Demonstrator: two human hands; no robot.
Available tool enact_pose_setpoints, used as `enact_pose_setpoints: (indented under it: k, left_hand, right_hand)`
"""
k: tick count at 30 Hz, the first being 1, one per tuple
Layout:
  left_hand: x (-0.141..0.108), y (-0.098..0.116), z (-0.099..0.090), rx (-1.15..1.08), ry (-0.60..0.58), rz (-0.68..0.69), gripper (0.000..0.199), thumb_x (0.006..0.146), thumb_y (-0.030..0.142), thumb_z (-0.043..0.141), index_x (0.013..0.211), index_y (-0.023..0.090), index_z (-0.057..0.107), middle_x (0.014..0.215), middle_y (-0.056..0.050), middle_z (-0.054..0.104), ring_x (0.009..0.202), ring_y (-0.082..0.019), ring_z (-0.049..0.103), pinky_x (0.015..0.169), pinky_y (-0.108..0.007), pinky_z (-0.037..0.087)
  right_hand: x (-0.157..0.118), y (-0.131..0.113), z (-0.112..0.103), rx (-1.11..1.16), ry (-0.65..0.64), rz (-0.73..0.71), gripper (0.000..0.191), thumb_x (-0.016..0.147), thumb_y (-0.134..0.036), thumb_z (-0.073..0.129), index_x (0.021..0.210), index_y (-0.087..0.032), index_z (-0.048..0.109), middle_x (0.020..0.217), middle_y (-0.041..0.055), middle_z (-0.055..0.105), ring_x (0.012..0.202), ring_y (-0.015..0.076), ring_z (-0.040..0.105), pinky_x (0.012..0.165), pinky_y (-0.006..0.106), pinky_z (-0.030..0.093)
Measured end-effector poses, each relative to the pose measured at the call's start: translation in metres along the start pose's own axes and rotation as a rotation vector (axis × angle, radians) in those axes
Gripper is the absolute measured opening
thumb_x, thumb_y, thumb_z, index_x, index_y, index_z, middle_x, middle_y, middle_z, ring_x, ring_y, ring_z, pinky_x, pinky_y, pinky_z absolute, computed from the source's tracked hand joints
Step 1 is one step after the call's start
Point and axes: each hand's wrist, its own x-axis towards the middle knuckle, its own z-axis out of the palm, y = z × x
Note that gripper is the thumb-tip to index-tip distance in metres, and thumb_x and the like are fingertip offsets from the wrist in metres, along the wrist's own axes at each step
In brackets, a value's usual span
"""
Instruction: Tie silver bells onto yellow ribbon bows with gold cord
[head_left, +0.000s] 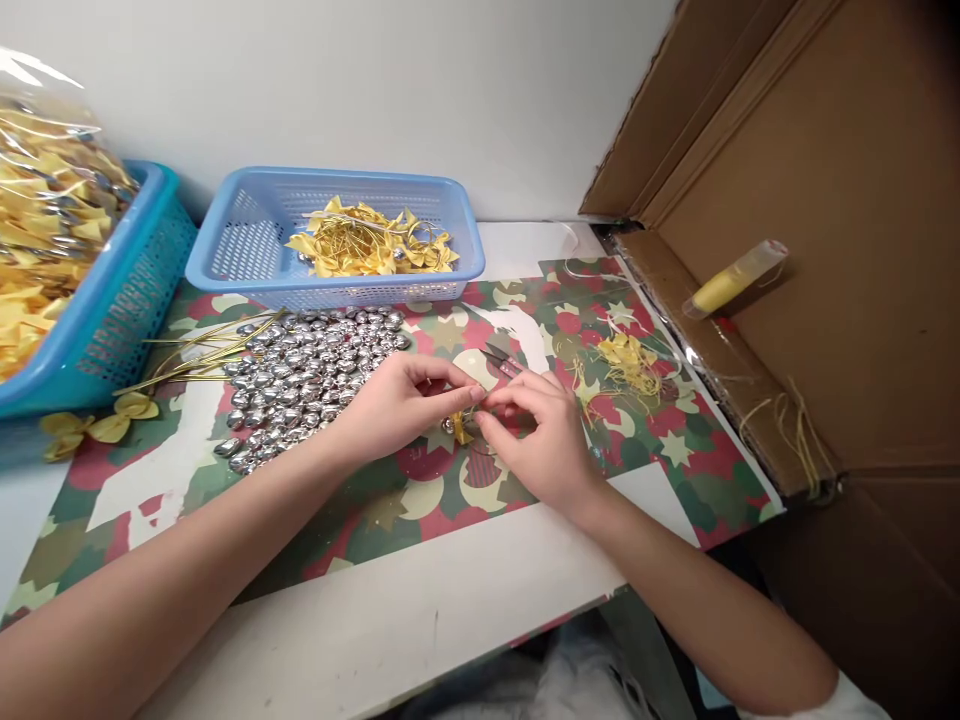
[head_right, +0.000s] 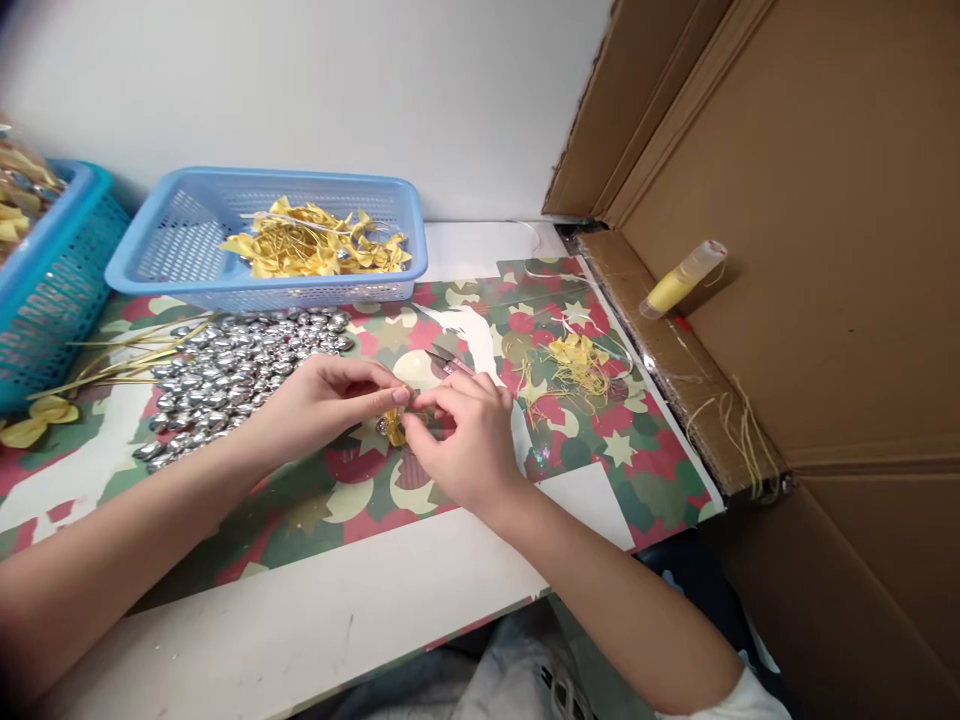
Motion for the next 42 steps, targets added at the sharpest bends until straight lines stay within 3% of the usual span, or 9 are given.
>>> enact_pose_setpoints:
  k: [11, 18, 22, 28, 34, 42]
  left_hand:
    - [-0.003, 0.001, -0.001, 0.045, 0.069, 0.171, 0.017, 0.078, 0.031, 0.069, 0.073, 0.017, 0.076, 0.063, -0.001, 0.068, 0.052, -0.008, 0.048, 0.048, -0.021, 0.036]
    - [-0.001, 0.001, 0.003, 0.044, 0.082, 0.234, 0.013, 0.079, 0.027, 0.069, 0.072, 0.018, 0.076, 0.065, 0.0, 0.07, 0.057, -0.009, 0.055, 0.052, -0.02, 0.041]
    - [0.0, 0.002, 0.004, 0.064, 0.11, 0.261, 0.014, 0.079, 0.026, 0.068, 0.07, 0.018, 0.074, 0.066, 0.0, 0.07, 0.059, -0.009, 0.057, 0.054, -0.021, 0.042]
    - [0.0, 0.004, 0.004, 0.067, 0.136, 0.257, 0.014, 0.079, 0.026, 0.068, 0.069, 0.018, 0.073, 0.065, 0.0, 0.07, 0.06, -0.01, 0.058, 0.055, -0.021, 0.043]
    - [0.0, 0.005, 0.004, 0.053, 0.137, 0.209, 0.018, 0.078, 0.031, 0.068, 0.068, 0.017, 0.072, 0.065, -0.001, 0.069, 0.058, -0.01, 0.055, 0.05, -0.021, 0.039]
    - [0.0, 0.007, 0.004, 0.006, 0.131, 0.197, 0.017, 0.077, 0.029, 0.068, 0.068, 0.016, 0.073, 0.065, 0.0, 0.068, 0.052, -0.008, 0.047, 0.049, -0.022, 0.036]
  right_hand:
    - [0.004, -0.008, 0.006, 0.109, -0.016, 0.152, 0.025, 0.08, -0.028, 0.066, 0.058, -0.02, 0.059, 0.057, -0.0026, 0.049, 0.066, 0.0142, 0.05, 0.067, 0.029, 0.041]
    - [0.002, -0.008, 0.008, 0.057, -0.031, 0.123, 0.03, 0.08, -0.025, 0.064, 0.053, -0.019, 0.054, 0.055, -0.0034, 0.049, 0.064, 0.0133, 0.049, 0.069, 0.03, 0.038]
    - [0.0, -0.008, 0.009, -0.043, -0.042, 0.112, 0.021, 0.077, -0.024, 0.067, 0.058, -0.02, 0.06, 0.058, -0.0034, 0.056, 0.068, 0.015, 0.052, 0.077, 0.034, 0.036]
    - [-0.004, -0.006, 0.009, -0.117, -0.062, 0.104, 0.008, 0.073, -0.019, 0.065, 0.068, -0.023, 0.069, 0.064, -0.003, 0.062, 0.074, 0.0175, 0.054, 0.084, 0.039, 0.03]
    - [-0.005, -0.004, 0.004, -0.09, -0.051, 0.075, 0.017, 0.068, -0.011, 0.057, 0.069, -0.023, 0.069, 0.062, -0.0028, 0.059, 0.073, 0.0177, 0.053, 0.081, 0.037, 0.035]
    - [-0.006, -0.005, 0.006, -0.069, -0.05, 0.037, 0.012, 0.079, -0.02, 0.062, 0.068, -0.022, 0.067, 0.065, -0.0028, 0.061, 0.074, 0.0169, 0.053, 0.085, 0.038, 0.033]
